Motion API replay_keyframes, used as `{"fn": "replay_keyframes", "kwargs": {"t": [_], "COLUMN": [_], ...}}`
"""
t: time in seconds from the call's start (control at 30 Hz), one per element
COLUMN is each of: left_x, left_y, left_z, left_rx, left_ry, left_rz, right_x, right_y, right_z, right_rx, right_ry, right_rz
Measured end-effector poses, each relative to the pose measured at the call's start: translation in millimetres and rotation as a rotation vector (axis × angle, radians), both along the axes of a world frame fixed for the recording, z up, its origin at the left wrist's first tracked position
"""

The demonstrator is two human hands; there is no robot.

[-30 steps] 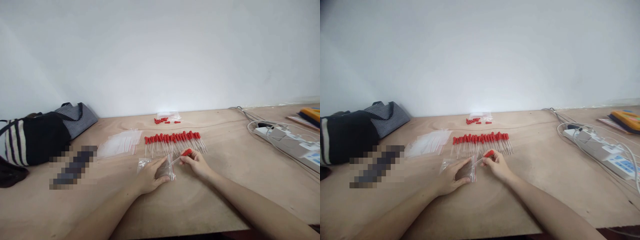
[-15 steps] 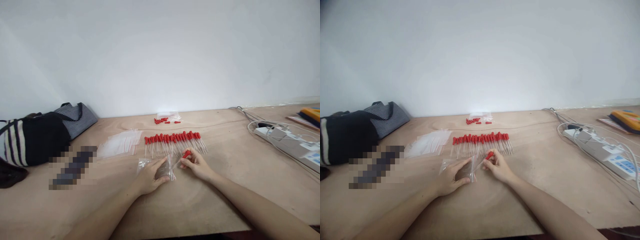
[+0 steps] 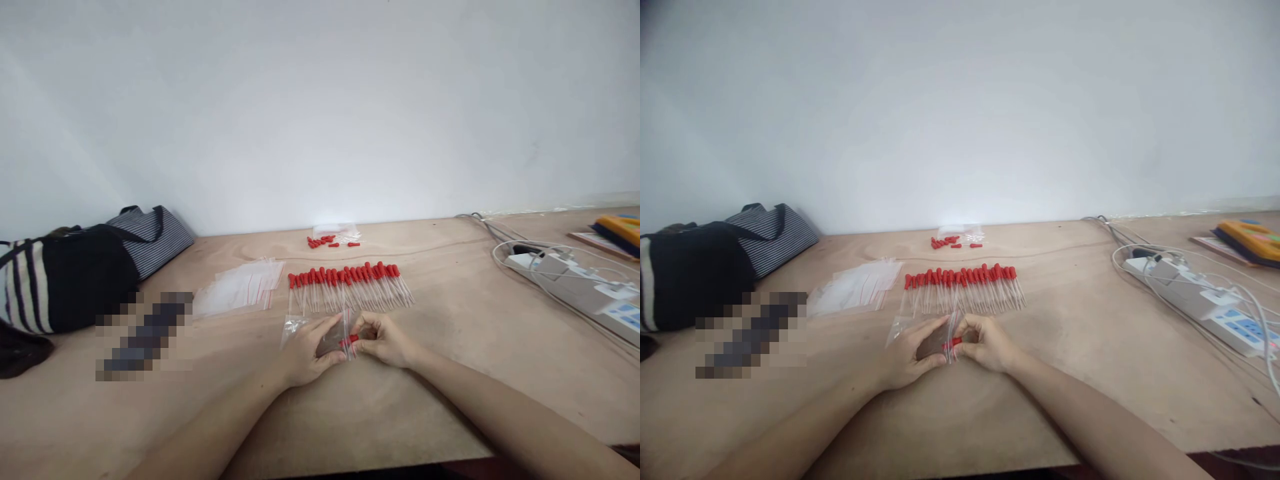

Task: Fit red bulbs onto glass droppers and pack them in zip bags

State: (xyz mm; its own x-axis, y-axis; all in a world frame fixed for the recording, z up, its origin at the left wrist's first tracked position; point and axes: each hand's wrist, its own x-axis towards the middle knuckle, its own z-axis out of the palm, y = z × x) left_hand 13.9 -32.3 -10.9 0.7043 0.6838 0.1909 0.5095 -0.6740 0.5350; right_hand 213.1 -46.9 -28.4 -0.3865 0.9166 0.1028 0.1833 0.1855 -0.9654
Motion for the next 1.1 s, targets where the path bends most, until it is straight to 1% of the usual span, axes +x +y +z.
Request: {"fn": "replay_keyframes", "kwargs": {"t": [0.07,0.13,0.2,0.3,0.4,0.5,0.63,0.77,0.83,0.9,0.93,1.0,1.07,1.1], "left_x": [3.9,4.8,0.0,-18.5,-40.4,-50.5,-45.5,-40.8,-40.8,-40.9,-40.8,-40.3,-39.8,-39.8], "left_y": [-0.6,-1.6,-2.9,-5.5,-8.6,-11.3,-12.4,-11.7,-11.4,-11.2,-11.2,-11.3,-11.5,-11.5], "left_z": [0.4,2.7,6.8,12.2,12.2,9.6,12.1,18.1,19.0,18.4,17.9,16.6,15.1,14.2], "left_rx": [0.041,0.116,0.189,0.204,0.11,0.008,-0.095,-0.161,-0.171,-0.17,-0.168,-0.162,-0.139,-0.119], "left_ry": [0.005,0.007,0.021,0.072,0.144,0.198,0.239,0.244,0.228,0.215,0.209,0.193,0.169,0.158], "left_rz": [-0.014,-0.016,-0.015,-0.028,-0.024,0.0,0.061,0.078,0.071,0.074,0.078,0.085,0.085,0.084], "right_x": [0.7,2.9,5.3,6.7,6.3,6.4,7.6,2.7,-3.0,-7.7,-8.5,-5.2,4.1,9.7], "right_y": [-0.5,-0.5,-0.3,0.9,3.4,6.3,8.0,6.7,4.9,2.8,2.3,4.0,11.2,17.0], "right_z": [1.9,3.3,3.2,-0.2,-5.3,-7.8,-5.3,-5.6,-7.9,-9.7,-9.6,-6.7,-0.2,4.1], "right_rx": [-0.023,-0.035,-0.028,-0.021,-0.046,-0.058,-0.109,-0.17,-0.146,-0.089,-0.058,-0.027,-0.02,0.001], "right_ry": [0.02,0.028,0.015,0.011,-0.005,-0.049,0.014,0.095,0.097,0.093,0.092,0.071,-0.014,-0.091], "right_rz": [0.097,0.187,0.21,0.198,0.185,0.136,0.113,-0.008,-0.07,-0.099,-0.097,-0.043,0.011,-0.005]}}
